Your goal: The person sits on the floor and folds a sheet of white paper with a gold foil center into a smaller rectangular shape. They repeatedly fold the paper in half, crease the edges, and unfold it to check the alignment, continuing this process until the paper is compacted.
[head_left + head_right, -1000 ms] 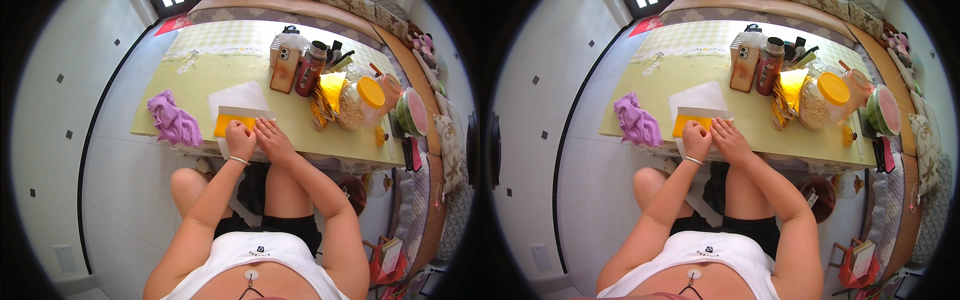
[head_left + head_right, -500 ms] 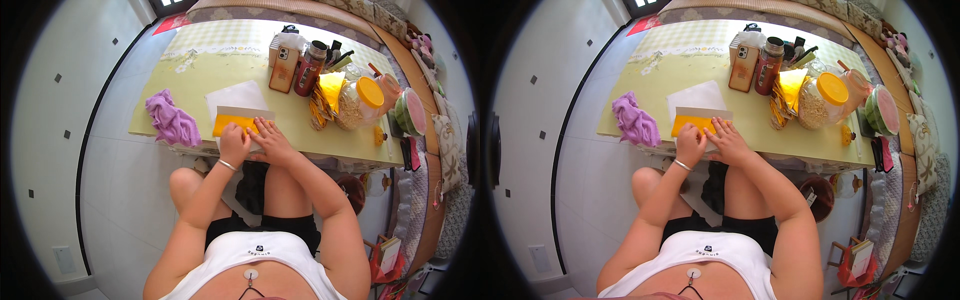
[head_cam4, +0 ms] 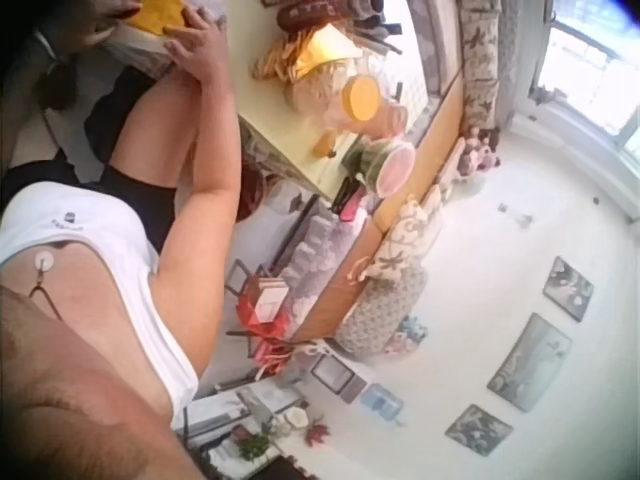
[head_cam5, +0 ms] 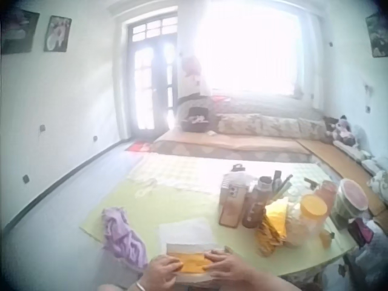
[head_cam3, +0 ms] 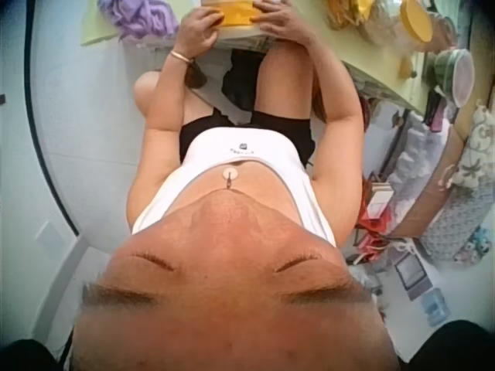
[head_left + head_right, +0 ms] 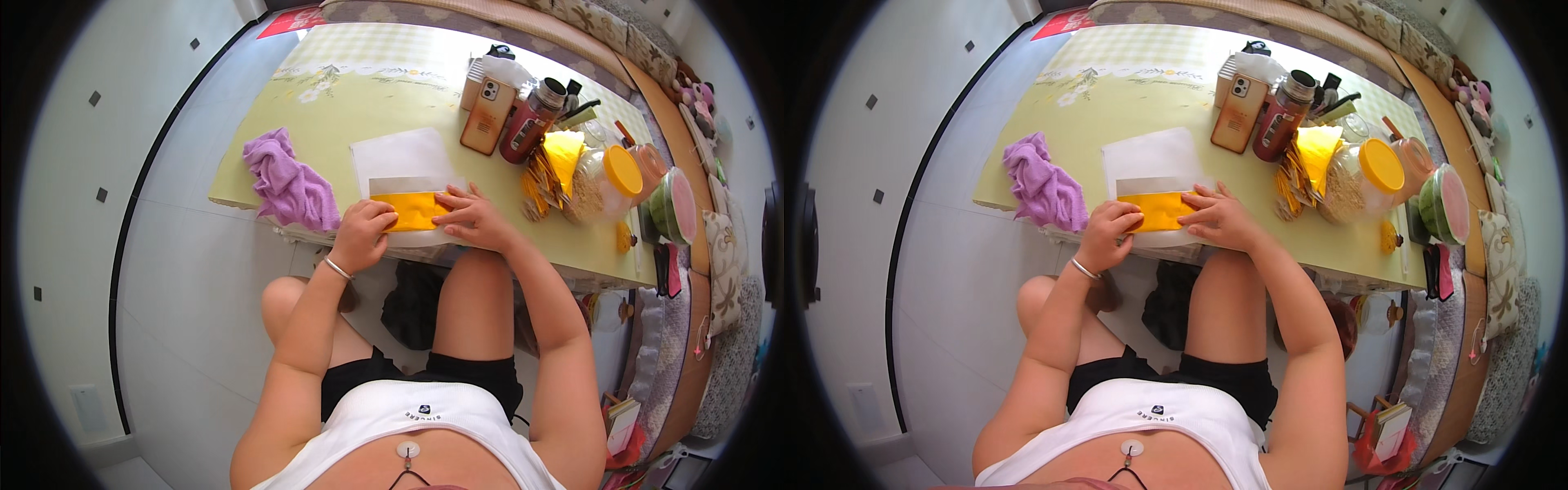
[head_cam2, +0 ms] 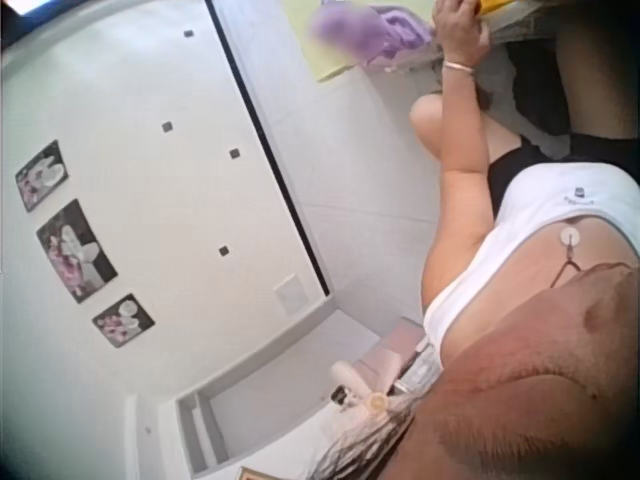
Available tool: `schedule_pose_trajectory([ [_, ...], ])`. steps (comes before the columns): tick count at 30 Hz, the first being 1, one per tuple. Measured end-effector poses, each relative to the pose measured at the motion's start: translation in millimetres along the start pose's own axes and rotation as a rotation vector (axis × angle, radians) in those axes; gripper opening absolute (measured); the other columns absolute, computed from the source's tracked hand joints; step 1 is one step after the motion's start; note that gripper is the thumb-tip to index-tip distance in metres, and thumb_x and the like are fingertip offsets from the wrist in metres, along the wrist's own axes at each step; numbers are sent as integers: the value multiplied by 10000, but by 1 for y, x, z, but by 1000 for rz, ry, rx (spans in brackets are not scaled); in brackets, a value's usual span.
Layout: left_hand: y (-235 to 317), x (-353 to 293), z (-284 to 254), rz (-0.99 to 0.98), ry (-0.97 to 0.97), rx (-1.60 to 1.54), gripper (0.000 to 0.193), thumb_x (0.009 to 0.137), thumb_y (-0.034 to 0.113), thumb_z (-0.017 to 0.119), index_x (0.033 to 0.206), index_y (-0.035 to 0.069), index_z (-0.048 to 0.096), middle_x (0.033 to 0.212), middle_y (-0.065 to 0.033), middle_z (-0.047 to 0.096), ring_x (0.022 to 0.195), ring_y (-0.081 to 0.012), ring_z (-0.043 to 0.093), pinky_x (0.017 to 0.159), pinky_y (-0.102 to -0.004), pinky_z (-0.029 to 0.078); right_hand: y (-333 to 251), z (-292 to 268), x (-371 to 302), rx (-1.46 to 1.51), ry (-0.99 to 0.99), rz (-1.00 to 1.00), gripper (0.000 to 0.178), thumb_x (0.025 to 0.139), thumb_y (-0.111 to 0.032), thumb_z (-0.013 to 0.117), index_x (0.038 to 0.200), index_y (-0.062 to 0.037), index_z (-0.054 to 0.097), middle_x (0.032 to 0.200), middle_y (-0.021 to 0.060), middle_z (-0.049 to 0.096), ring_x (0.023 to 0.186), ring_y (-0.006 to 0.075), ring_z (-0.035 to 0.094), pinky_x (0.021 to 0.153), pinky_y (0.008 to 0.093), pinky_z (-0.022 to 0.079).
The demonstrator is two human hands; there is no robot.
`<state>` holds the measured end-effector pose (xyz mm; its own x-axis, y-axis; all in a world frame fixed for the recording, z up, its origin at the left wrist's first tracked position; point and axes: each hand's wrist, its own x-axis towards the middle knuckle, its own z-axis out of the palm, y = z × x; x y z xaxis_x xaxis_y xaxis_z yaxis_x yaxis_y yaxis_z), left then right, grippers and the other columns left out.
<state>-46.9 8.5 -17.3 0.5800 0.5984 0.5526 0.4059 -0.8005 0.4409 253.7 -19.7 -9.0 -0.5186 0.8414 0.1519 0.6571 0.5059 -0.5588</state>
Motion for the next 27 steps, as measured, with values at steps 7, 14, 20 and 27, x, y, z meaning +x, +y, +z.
schedule_pose_trajectory([
  [7,0,-6,18,13,152,-39,156,725,35,759,870,41,702,878,-88,681,820,-309,631,764,-407,513,-54,38,25,-20,376,104,176,810,-194,760,850,-59,654,1174,106,687,1070,345,644,830,418,551],
  [14,-9,4,-2,-183,115,-4,163,710,81,787,851,51,710,964,-92,672,938,-305,596,837,-406,480,-74,77,31,-168,610,193,185,797,-198,772,803,-57,653,1159,105,686,1098,323,629,869,404,538],
  [20,-26,5,7,-373,134,9,129,774,153,767,788,48,691,939,-95,642,955,-302,557,865,-392,442,-77,85,39,-155,672,323,155,784,-144,749,733,-40,646,1155,82,698,1080,280,637,869,388,538],
  [27,-24,14,18,-397,153,131,189,762,160,780,707,58,630,869,-86,601,908,-300,541,822,-404,446,-79,86,43,-226,685,348,164,763,-147,751,712,-57,623,1131,60,701,1061,257,642,835,371,550],
])
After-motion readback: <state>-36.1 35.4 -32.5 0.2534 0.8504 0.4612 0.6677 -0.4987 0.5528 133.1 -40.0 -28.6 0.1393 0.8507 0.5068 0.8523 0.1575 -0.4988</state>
